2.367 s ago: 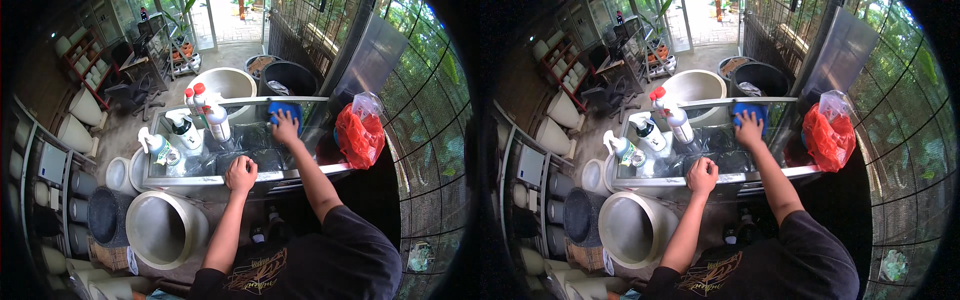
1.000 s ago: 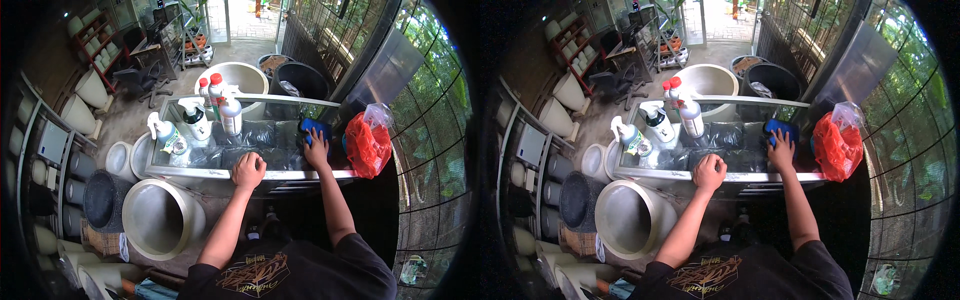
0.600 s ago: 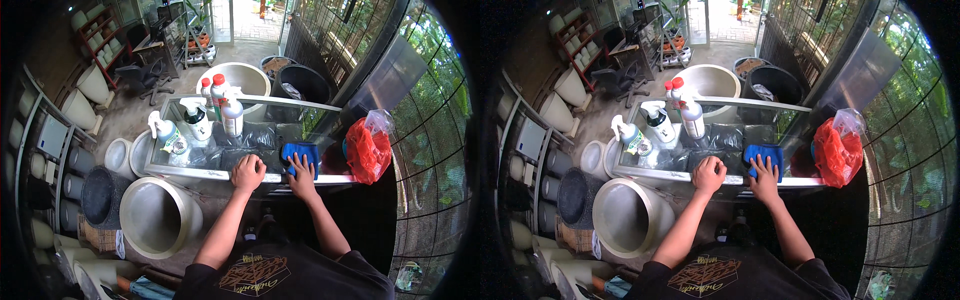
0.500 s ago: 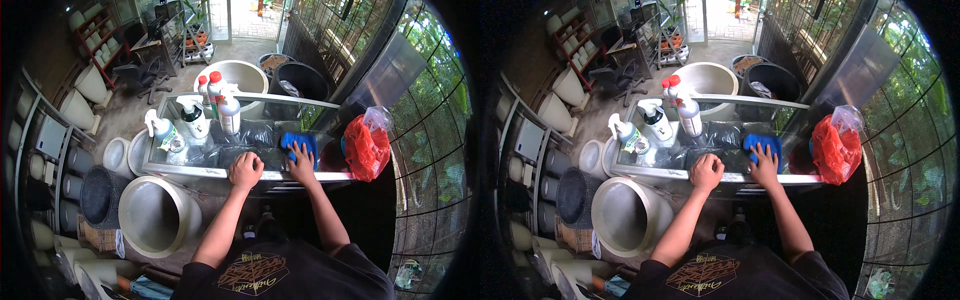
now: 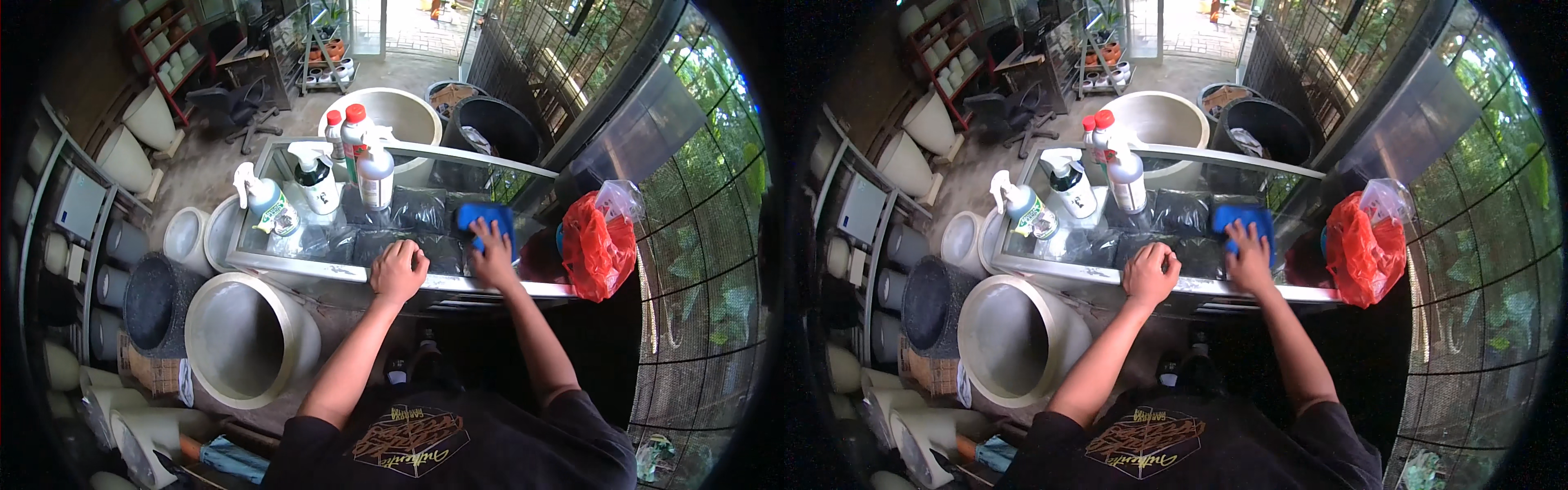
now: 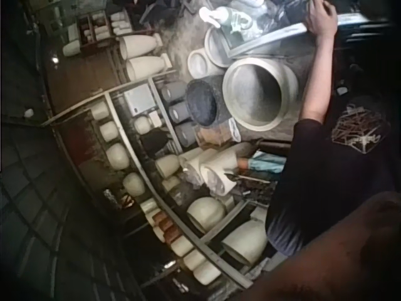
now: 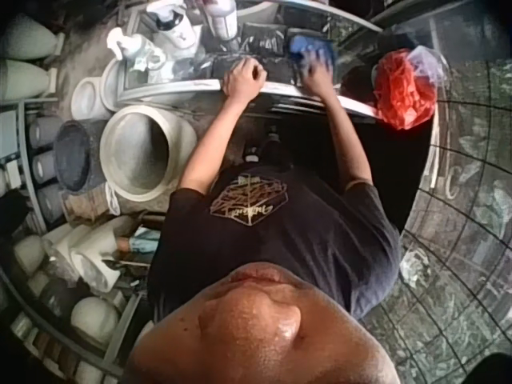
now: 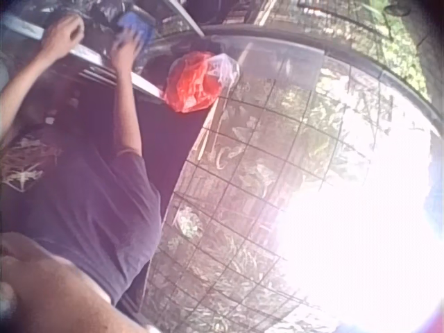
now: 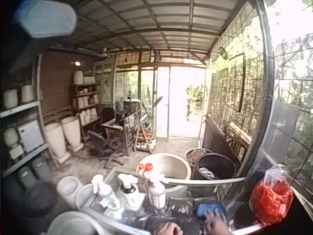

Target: The person wipes the glass top of a display cabinet with a blue cloth, then moves several spray bottles and a red plastic bag to the side. They continue wiping the glass surface and the cabinet's metal frame, then reposition the items back onto the cabinet.

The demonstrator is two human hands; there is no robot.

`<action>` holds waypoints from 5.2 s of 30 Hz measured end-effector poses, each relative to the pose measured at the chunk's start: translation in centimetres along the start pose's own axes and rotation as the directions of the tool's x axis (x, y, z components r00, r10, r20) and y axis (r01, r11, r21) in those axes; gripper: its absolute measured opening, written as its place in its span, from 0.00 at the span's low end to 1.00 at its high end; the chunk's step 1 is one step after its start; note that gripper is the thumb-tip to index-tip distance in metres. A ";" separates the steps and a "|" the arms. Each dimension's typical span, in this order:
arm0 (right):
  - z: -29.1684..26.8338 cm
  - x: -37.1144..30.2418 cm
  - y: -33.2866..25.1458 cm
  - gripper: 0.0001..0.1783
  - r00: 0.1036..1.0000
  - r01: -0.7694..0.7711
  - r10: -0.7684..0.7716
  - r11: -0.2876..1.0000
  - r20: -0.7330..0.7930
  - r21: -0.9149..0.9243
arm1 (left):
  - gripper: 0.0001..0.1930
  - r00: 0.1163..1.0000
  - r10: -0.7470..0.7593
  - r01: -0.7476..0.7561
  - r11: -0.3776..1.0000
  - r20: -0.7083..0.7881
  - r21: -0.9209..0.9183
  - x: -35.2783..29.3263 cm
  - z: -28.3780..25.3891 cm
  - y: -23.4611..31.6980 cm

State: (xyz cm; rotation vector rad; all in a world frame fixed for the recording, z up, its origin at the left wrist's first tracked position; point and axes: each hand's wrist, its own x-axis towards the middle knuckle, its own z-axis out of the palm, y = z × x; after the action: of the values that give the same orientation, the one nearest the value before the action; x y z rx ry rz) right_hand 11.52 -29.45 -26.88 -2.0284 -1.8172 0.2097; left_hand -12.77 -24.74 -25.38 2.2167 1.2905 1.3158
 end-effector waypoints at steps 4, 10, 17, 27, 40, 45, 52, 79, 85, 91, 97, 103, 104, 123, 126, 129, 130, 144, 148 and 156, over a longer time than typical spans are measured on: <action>0.2 10.1 3.0 0.36 0.939 -0.339 0.325 0.931 -0.111 -0.138 | 0.05 0.998 -0.042 0.040 0.998 0.050 0.048 -0.1 -0.2 0.3; 3.7 18.7 -1.2 0.36 0.950 -0.312 0.301 0.933 -0.086 -0.177 | 0.05 0.999 -0.002 -0.002 0.997 0.047 0.082 0.0 -0.2 0.2; 4.1 8.4 -6.3 0.24 0.959 0.284 -0.280 0.935 -0.051 0.214 | 0.06 1.000 -0.002 0.001 0.999 0.014 0.053 -0.1 -0.3 -0.4; 2.4 14.2 0.9 0.27 0.851 -0.164 0.470 0.662 -0.235 0.731 | 0.06 0.999 -0.032 0.031 0.998 0.018 0.052 -0.1 -0.3 -0.1; 6.1 15.2 -6.8 0.21 0.928 0.352 -0.369 0.912 0.045 0.209 | 0.05 1.000 -0.004 0.004 0.999 -0.014 0.031 -0.4 -0.1 -0.4; 2.0 7.1 -4.9 0.16 0.990 0.140 -0.098 0.762 -0.101 0.632 | 0.05 0.999 -0.020 0.020 1.000 -0.028 0.014 -0.1 -0.2 -0.1; 0.6 4.4 -4.5 0.16 0.974 -0.044 0.187 0.707 -0.128 0.705 | 0.04 0.999 -0.036 0.036 0.999 -0.025 0.014 -0.2 -0.3 0.1; 4.8 2.8 -3.1 0.22 0.869 -0.193 0.156 0.981 -0.469 -0.030 | 0.31 0.950 0.171 -0.147 0.983 -0.260 0.109 -0.7 -0.3 -0.3; 0.4 1.4 -11.5 0.18 0.975 -0.187 0.091 0.822 0.201 0.538 | 0.31 0.926 0.079 -0.062 0.996 -0.368 0.059 -0.5 -0.9 -1.2; -6.1 -0.5 -0.2 0.12 0.834 -0.135 0.437 0.754 -0.338 0.643 | 0.28 0.946 0.108 -0.092 0.994 -0.305 0.066 -0.3 -0.9 -0.8; -3.1 -7.9 6.5 0.36 0.982 -0.133 0.093 0.959 -0.164 -0.252 | 0.24 0.974 0.110 -0.081 0.986 -0.196 0.149 -0.1 -0.6 0.6; -6.8 -16.1 -0.4 0.40 0.982 -0.184 0.184 0.983 0.032 -0.009 | 0.17 0.979 0.097 -0.059 0.977 -0.180 0.205 -0.1 -0.9 0.6; -7.2 -16.8 0.7 0.39 0.962 -0.268 0.267 0.963 -0.055 -0.009 | 0.17 0.980 0.096 -0.059 0.977 -0.172 0.205 -0.2 -0.9 0.8; -6.4 -14.6 5.2 0.32 0.878 -0.418 0.354 0.895 -0.322 -0.156 | 0.11 0.990 0.091 -0.068 0.977 -0.106 0.200 0.0 -0.5 0.7; -4.8 -13.9 -3.3 0.32 0.968 -0.099 0.113 0.992 -0.225 0.074 | 0.10 0.994 0.068 -0.050 0.981 -0.090 0.189 -0.1 -0.4 0.6; -5.4 -13.6 -8.9 0.14 0.951 -0.171 0.020 0.864 0.307 0.473 | 0.08 0.993 0.068 -0.050 0.984 -0.101 0.170 -0.1 -0.4 0.2; -4.8 -14.1 -9.2 0.17 0.936 -0.187 -0.049 0.769 0.348 0.612 | 0.08 0.993 0.065 -0.048 0.986 -0.102 0.158 -0.2 -0.5 0.0; -5.7 -14.8 -6.4 0.21 0.833 -0.356 0.538 0.340 0.130 0.870 | 0.12 0.995 0.066 -0.045 0.963 0.070 -0.266 0.0 -2.6 0.0; -4.0 -16.7 -9.4 0.24 0.878 -0.454 0.270 0.202 0.397 0.868 | 0.11 0.973 -0.226 0.212 0.767 0.054 -0.606 -2.2 -2.9 1.4; -1.5 -17.4 -9.4 0.31 0.671 -0.732 0.116 -0.047 0.732 0.679 | 0.32 0.322 -0.186 0.931 -0.114 0.928 -0.346 -15.9 -10.0 0.6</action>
State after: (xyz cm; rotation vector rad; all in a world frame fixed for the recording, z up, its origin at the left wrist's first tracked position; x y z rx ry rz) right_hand 1.00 -46.10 -24.51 -1.3399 -0.4604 1.7770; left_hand -23.60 -39.74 -28.67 0.6319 0.6782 0.4265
